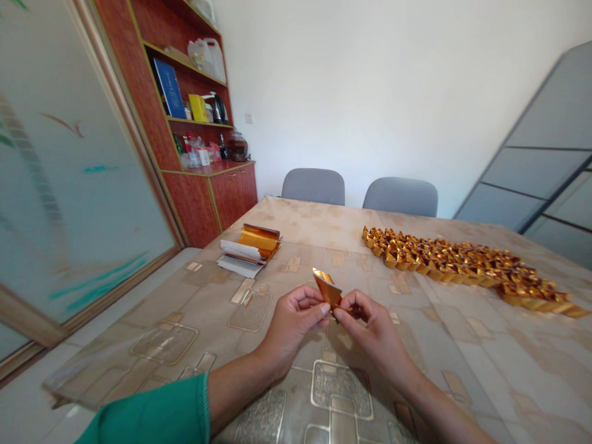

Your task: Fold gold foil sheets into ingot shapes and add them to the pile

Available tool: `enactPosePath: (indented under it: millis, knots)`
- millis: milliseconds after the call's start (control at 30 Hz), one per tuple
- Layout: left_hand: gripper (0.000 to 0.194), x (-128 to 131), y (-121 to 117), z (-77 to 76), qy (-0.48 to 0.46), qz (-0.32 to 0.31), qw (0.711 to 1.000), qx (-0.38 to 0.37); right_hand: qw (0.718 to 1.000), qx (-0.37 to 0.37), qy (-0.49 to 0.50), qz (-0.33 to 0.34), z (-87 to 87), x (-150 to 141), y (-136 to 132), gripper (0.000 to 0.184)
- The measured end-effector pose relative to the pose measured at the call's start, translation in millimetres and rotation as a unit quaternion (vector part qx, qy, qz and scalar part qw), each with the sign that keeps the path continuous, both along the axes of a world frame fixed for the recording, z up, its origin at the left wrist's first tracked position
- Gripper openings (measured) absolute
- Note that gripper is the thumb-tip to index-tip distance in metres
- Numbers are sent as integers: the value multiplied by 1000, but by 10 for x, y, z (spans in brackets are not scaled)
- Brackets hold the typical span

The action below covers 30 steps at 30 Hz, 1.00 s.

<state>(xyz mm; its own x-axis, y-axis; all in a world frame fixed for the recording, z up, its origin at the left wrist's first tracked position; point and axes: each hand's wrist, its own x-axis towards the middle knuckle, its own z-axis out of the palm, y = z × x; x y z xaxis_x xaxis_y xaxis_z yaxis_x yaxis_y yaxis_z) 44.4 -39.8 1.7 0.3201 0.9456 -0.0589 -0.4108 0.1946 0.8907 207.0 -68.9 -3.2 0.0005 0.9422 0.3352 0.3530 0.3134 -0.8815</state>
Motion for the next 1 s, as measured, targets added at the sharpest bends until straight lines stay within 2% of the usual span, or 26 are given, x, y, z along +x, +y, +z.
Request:
enactPosePath:
  millis: [233,433,667,1000]
  knots:
    - [35,2,-16,-10,21,-10,1000,4,999,17,-34,-16,10,-5,-5,19]
    - [37,10,-16,-35,9,-24,1000,-18,999,4,-37,-17,-5,-9,-9,20]
    - [42,14,0,-32,-14,9,998,-65,999,0,-35,40,99,14,-55,20]
    - [45,34,-1,-53,-24,14,995,-93,1000,-15,-2,-25,-32,-17,-15,25]
